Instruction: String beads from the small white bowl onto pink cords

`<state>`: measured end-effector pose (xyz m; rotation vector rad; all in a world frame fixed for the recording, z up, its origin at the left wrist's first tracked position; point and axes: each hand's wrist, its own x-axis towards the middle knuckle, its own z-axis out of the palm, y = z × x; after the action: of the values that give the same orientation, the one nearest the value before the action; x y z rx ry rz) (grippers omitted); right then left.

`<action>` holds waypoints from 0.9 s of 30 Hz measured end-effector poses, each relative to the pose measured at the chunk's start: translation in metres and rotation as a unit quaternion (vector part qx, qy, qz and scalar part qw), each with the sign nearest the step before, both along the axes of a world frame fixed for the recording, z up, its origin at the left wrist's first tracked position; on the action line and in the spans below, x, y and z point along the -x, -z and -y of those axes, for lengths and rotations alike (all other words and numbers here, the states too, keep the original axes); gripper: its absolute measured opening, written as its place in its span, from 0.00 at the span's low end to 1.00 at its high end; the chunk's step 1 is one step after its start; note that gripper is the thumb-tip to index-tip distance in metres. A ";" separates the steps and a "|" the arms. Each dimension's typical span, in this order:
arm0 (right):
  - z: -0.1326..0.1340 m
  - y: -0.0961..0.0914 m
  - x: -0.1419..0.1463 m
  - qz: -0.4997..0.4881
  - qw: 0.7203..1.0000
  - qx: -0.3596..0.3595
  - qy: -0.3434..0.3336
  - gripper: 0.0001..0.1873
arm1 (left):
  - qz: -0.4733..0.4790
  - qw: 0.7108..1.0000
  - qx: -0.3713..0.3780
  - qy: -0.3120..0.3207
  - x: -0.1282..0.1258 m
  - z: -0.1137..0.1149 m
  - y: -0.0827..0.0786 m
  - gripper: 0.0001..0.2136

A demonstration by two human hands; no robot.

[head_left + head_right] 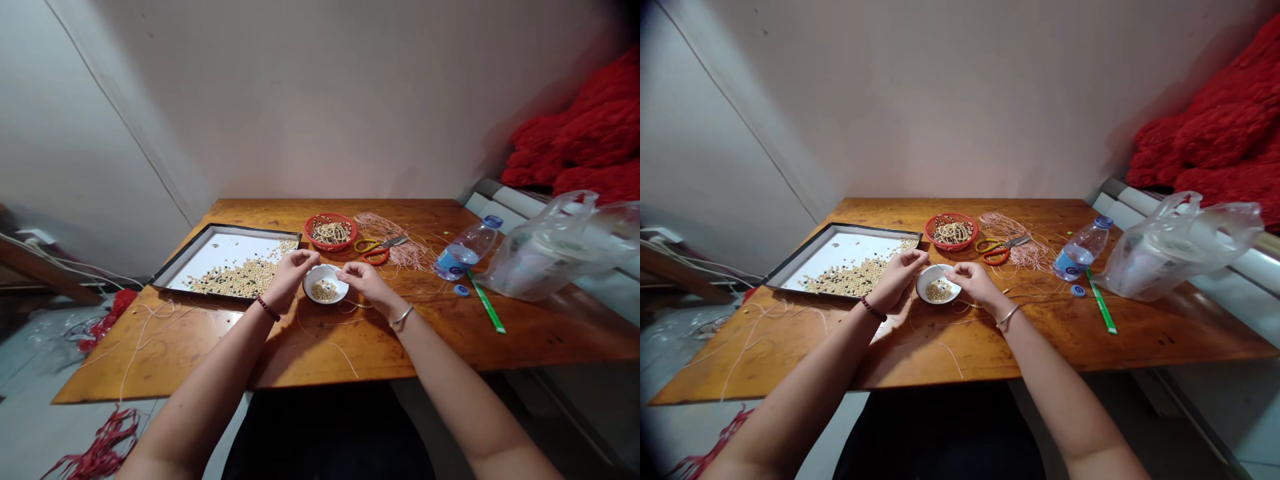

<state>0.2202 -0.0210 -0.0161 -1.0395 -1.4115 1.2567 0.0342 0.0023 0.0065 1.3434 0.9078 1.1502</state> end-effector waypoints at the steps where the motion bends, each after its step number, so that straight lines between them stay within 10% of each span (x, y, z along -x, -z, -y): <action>1: 0.000 0.000 0.000 0.003 1.000 -0.001 0.002 0.21 | 0.000 1.000 0.001 -0.002 0.000 0.000 0.000 0.13; 14: 0.000 0.021 0.004 0.106 0.986 -0.107 0.079 0.16 | -0.019 1.000 -0.003 -0.024 0.001 -0.003 0.004 0.14; 27: -0.004 0.016 0.006 -0.016 1.000 -0.007 0.024 0.21 | -0.001 0.998 0.046 0.041 0.005 -0.002 0.007 0.17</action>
<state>0.2144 -0.0167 -0.0325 -1.0343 -1.3621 1.2228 0.0297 0.0039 -0.0003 1.2959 0.8882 1.0313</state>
